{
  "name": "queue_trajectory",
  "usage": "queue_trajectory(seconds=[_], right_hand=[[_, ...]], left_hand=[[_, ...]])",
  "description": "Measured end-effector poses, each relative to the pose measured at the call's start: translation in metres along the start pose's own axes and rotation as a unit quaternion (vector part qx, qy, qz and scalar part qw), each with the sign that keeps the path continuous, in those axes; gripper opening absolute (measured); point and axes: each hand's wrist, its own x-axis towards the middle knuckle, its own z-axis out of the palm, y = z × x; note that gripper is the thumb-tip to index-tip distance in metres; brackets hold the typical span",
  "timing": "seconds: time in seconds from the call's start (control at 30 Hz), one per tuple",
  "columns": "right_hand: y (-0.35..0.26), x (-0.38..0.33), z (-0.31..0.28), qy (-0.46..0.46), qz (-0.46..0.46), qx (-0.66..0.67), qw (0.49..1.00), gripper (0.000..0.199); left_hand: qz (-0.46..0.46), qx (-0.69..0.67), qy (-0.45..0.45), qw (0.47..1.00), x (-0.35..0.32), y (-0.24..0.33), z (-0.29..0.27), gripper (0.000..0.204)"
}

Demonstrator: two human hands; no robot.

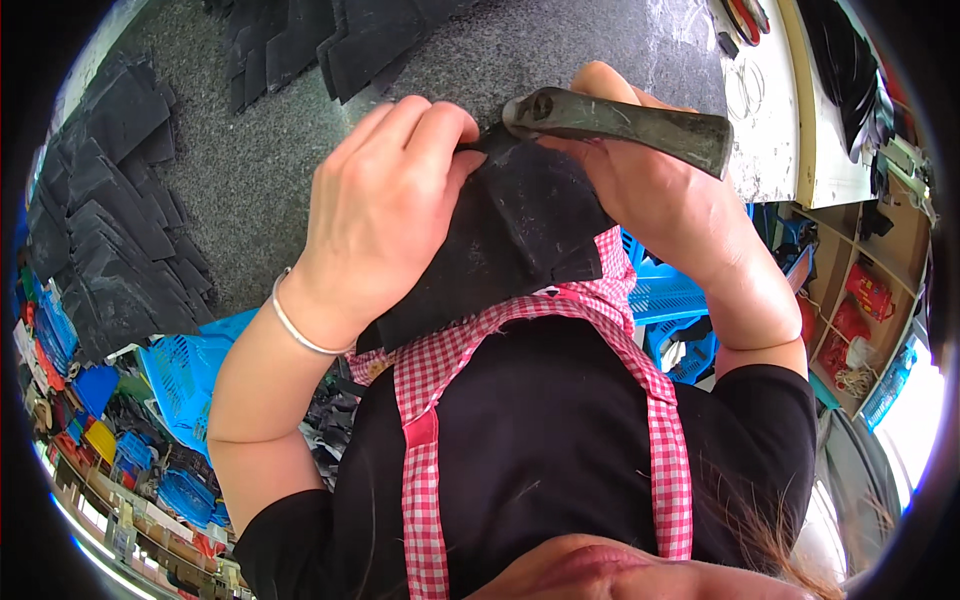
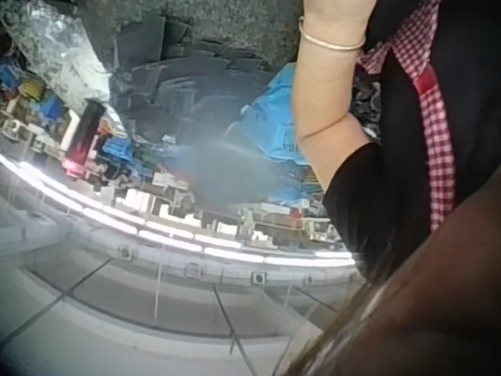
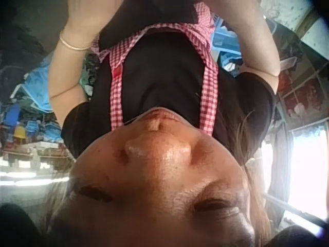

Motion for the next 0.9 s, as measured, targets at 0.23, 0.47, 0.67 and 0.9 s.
queue_trajectory(seconds=[0.23,0.47,0.67,0.9], right_hand=[[-0.004,0.000,0.001,0.005,0.012,0.017,1.000,0.024],[-0.004,0.001,-0.004,-0.017,0.025,0.020,0.999,0.021],[-0.016,0.007,0.002,-0.031,0.006,-0.027,0.999,0.021],[-0.009,0.010,0.009,-0.011,-0.035,0.011,0.999,0.020]], left_hand=[[0.000,-0.096,0.077,0.992,-0.013,-0.014,0.007,0.019],[0.091,0.021,0.061,0.994,-0.012,-0.017,0.001,0.018],[0.068,0.043,0.042,0.996,-0.015,-0.010,-0.002,0.022],[0.052,-0.012,0.033,0.998,-0.016,-0.018,-0.009,0.020]])
